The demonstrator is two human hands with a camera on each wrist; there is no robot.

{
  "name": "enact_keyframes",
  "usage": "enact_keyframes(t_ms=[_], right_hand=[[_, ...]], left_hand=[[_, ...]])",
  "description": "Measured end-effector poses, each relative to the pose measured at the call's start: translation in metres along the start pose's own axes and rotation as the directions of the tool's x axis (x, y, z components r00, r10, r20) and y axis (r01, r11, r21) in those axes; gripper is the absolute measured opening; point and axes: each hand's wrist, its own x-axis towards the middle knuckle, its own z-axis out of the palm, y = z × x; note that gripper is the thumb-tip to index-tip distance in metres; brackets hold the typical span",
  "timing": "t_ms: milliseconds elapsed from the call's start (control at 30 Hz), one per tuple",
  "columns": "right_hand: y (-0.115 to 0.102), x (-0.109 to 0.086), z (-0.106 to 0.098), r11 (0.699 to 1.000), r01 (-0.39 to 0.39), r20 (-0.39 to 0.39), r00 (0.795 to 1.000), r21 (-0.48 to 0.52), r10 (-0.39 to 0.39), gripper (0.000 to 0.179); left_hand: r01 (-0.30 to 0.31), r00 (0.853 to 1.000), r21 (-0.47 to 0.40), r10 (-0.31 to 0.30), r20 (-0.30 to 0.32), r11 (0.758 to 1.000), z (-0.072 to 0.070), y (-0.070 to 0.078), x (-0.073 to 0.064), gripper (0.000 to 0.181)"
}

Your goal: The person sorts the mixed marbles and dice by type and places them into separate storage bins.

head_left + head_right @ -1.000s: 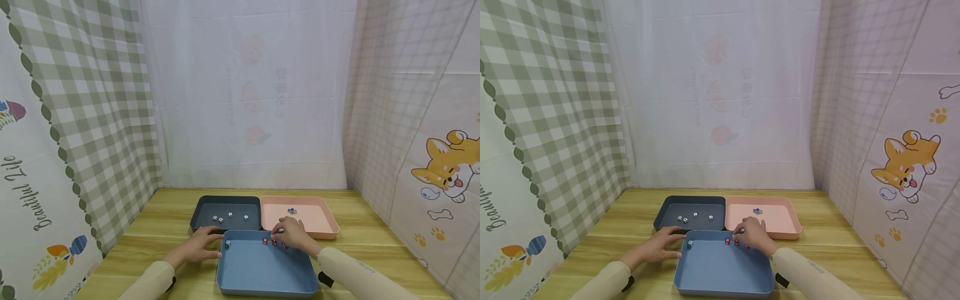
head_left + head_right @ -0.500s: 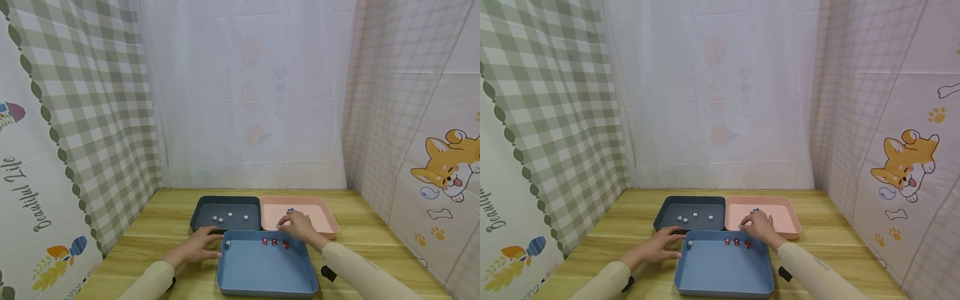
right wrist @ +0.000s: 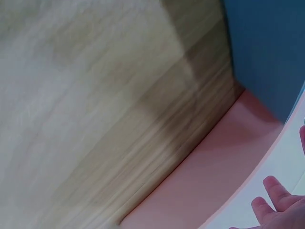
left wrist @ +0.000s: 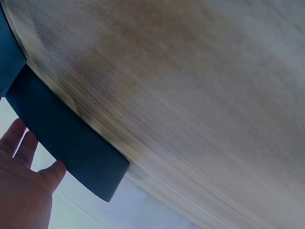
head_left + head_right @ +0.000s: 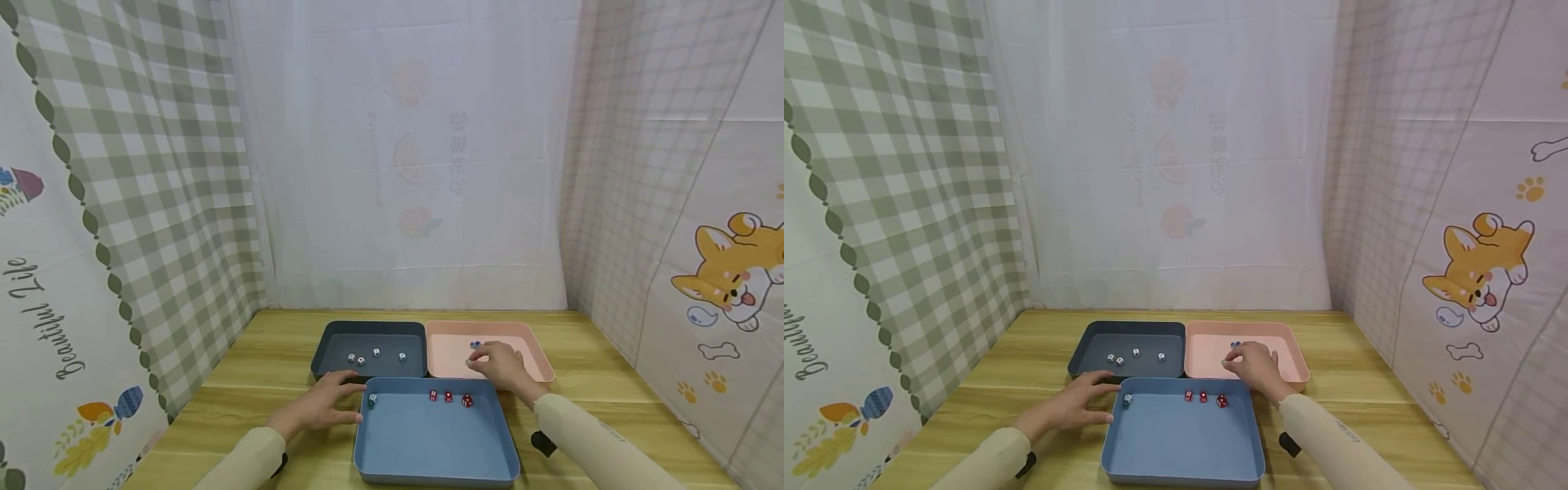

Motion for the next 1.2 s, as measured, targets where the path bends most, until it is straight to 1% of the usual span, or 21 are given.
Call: enact_keyframes(t_ms=[200, 333, 433, 600, 700, 833, 933, 1100, 1200], right_hand=[[0.012, 0.003, -0.01, 0.999, -0.046, 0.001, 0.999, -0.008, 0.046, 0.014], [0.018, 0.004, -0.015, 0.997, -0.081, -0.017, 0.997, -0.015, 0.081, 0.015], [0.022, 0.004, -0.015, 0.995, -0.101, -0.029, 0.995, -0.013, 0.1, 0.016], [0.03, 0.003, -0.013, 0.988, -0.153, -0.022, 0.988, -0.002, 0.153, 0.018], [0.035, 0.003, -0.012, 0.986, -0.161, -0.035, 0.987, -0.04, 0.159, 0.02], [0.04, 0.004, -0.011, 0.976, -0.208, -0.049, 0.978, -0.069, 0.205, 0.021], [0.042, 0.006, -0.012, 0.968, -0.247, -0.052, 0.968, -0.048, 0.245, 0.024], [0.046, 0.008, -0.016, 0.967, -0.252, -0.067, 0.966, -0.05, 0.248, 0.029], [0.047, 0.009, -0.019, 0.965, -0.258, -0.071, 0.965, -0.056, 0.254, 0.03]], left_hand=[[0.002, 1.0, 0.0, -0.002, -0.004, 1.0, 0.0, -0.001, 0.002, 0.065], [0.009, 1.0, 0.004, -0.009, 0.003, 1.0, 0.0, -0.002, 0.002, 0.065], [0.011, 1.0, 0.008, -0.011, 0.007, 1.0, 0.0, -0.003, 0.001, 0.065], [0.025, 0.999, 0.011, -0.026, 0.022, 1.0, 0.0, -0.004, 0.0, 0.066], [0.029, 0.999, 0.002, -0.03, 0.027, 1.0, 0.001, -0.004, 0.0, 0.067], [0.03, 0.999, 0.012, -0.03, 0.026, 0.999, 0.003, -0.005, 0.0, 0.067], [0.031, 0.999, 0.016, -0.031, 0.017, 0.999, 0.004, -0.007, -0.001, 0.066], [0.024, 1.0, 0.011, -0.024, 0.007, 1.0, 0.005, -0.008, 0.0, 0.066], [0.021, 1.0, 0.007, -0.021, 0.011, 1.0, 0.004, -0.008, 0.002, 0.066]])
